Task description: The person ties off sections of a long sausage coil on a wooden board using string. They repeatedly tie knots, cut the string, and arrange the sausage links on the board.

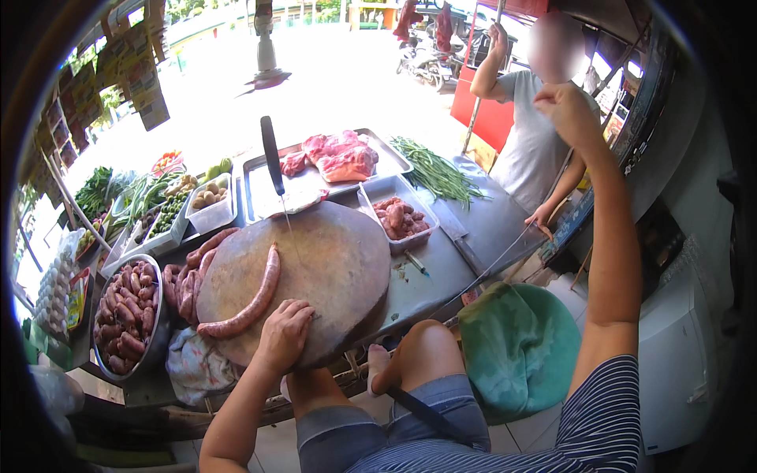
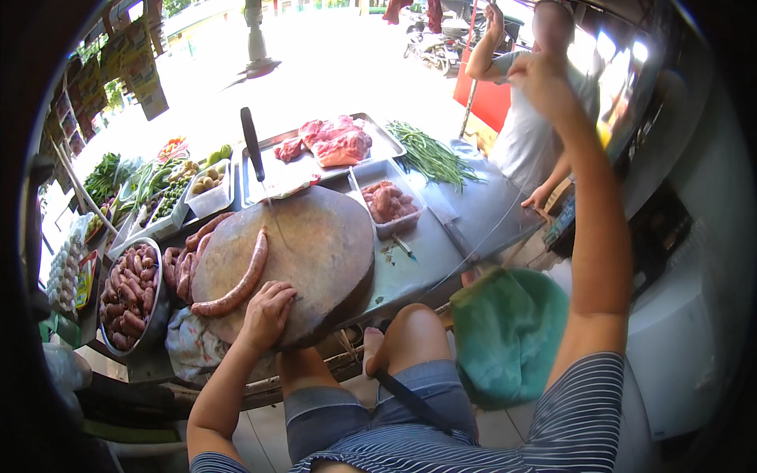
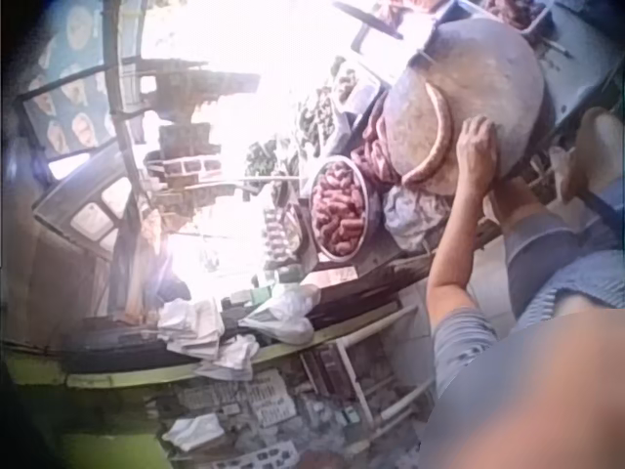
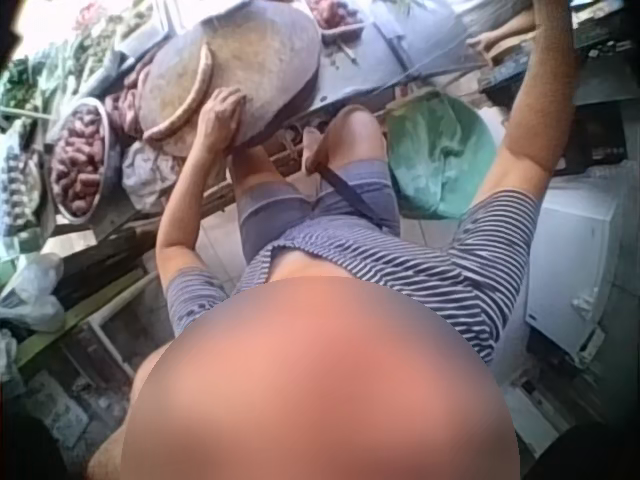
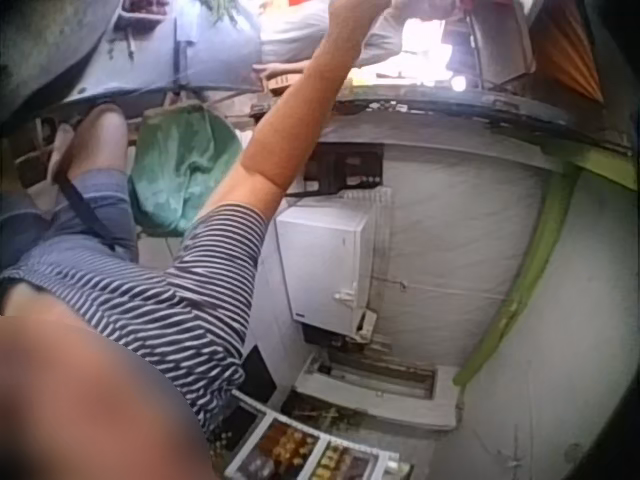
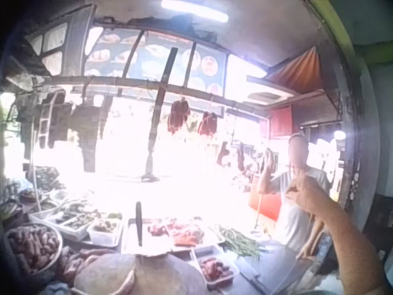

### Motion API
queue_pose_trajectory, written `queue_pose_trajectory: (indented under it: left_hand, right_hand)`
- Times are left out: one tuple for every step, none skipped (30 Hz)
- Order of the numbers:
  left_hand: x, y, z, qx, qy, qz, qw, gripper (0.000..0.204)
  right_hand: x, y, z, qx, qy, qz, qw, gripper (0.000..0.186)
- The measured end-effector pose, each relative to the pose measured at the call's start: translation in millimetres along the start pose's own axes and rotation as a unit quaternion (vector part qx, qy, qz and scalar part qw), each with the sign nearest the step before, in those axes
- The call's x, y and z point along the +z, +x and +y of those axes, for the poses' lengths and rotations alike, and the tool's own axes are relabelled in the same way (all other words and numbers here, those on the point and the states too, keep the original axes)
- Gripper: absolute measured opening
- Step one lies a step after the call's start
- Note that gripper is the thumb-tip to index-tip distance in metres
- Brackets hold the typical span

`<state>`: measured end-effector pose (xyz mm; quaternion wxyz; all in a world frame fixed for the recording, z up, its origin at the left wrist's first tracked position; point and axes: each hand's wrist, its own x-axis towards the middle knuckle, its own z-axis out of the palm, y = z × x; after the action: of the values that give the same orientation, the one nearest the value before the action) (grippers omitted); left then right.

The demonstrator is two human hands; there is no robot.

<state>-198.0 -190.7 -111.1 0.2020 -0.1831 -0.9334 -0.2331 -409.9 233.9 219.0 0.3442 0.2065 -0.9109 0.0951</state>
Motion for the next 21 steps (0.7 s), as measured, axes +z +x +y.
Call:
queue_pose_trajectory:
  left_hand:
    - [0.2,0.1,-0.3,0.0,0.001,0.0,1.0,0.021]
    - [0.5,0.1,-0.4,-0.002,0.001,0.002,1.0,0.021]
    - [0.8,-0.1,-0.6,-0.002,0.0,0.003,1.0,0.021]
    - [1.0,0.8,-0.9,-0.002,-0.002,0.003,1.0,0.022]
    - [0.9,0.5,-0.9,-0.002,-0.002,0.005,1.0,0.022]
    - [0.7,1.3,-1.0,-0.001,-0.001,-0.001,1.0,0.022]
    - [0.4,0.9,-0.7,-0.001,0.0,-0.002,1.0,0.022]
    - [0.2,1.2,-0.6,-0.005,0.003,-0.006,1.0,0.023]
    - [0.1,1.2,-0.5,0.0,0.003,-0.001,1.0,0.022]
    - [0.1,0.9,-0.2,-0.001,0.004,-0.001,1.0,0.022]
    - [0.3,0.9,-0.1,-0.003,0.006,-0.003,1.0,0.022]
    - [0.4,0.8,0.0,-0.001,0.005,0.003,1.0,0.022]
    - [0.5,0.7,0.1,-0.002,0.005,0.003,1.0,0.022]
    - [0.5,0.4,0.2,-0.004,0.006,0.0,1.0,0.022]
    - [0.4,0.5,0.1,-0.002,0.005,0.002,1.0,0.022]
    - [0.3,0.3,-0.1,0.0,0.005,0.0,1.0,0.022]
    - [0.2,0.1,-0.2,0.001,0.006,-0.001,1.0,0.022]
    - [0.1,0.1,-0.5,0.003,0.004,-0.001,1.0,0.022]
    - [0.0,-0.1,-0.7,0.005,0.002,-0.001,1.0,0.021]
    - [-0.3,-0.1,-1.0,0.007,0.002,0.0,1.0,0.021]
    - [-0.5,-0.4,-1.0,0.006,0.0,0.0,1.0,0.022]
  right_hand:
    - [13.1,-9.3,-3.4,0.0,0.077,-0.024,0.997,0.012]
    - [22.0,-14.6,-6.5,0.028,0.143,-0.071,0.987,0.012]
    - [25.8,-17.2,-8.7,-0.014,0.171,-0.034,0.985,0.012]
    - [30.0,-19.9,-11.8,-0.023,0.187,-0.021,0.982,0.013]
    - [30.8,-20.8,-15.3,-0.049,0.21,0.002,0.976,0.013]
    - [29.3,-19.9,-18.2,-0.035,0.205,0.018,0.978,0.013]
    - [26.6,-17.9,-21.8,-0.04,0.204,0.042,0.977,0.013]
    - [22.0,-14.5,-24.2,-0.07,0.209,0.07,0.973,0.014]
    - [16.9,-11.8,-26.1,-0.034,0.207,0.084,0.974,0.014]
    - [11.6,-9.0,-27.0,-0.022,0.211,0.098,0.972,0.014]
    - [7.2,-6.9,-27.0,-0.043,0.223,0.115,0.967,0.014]
    - [3.1,-5.3,-25.9,-0.021,0.202,0.134,0.97,0.014]
    - [-0.8,-4.0,-23.4,-0.033,0.189,0.155,0.969,0.014]
    - [-3.9,-3.6,-20.2,-0.043,0.175,0.174,0.968,0.015]
    - [-7.0,-2.2,-16.2,-0.019,0.155,0.185,0.97,0.016]
    - [-9.6,-1.7,-11.9,-0.041,0.156,0.212,0.964,0.015]
    - [-12.8,-0.8,-7.6,-0.051,0.156,0.24,0.957,0.015]
    - [-14.8,-0.2,-4.0,-0.048,0.152,0.262,0.952,0.015]
    - [-18.4,-0.5,-0.8,-0.043,0.14,0.262,0.954,0.015]
    - [-19.2,0.0,0.3,-0.032,0.134,0.253,0.958,0.016]
    - [-19.7,-0.5,0.0,-0.023,0.124,0.245,0.961,0.016]
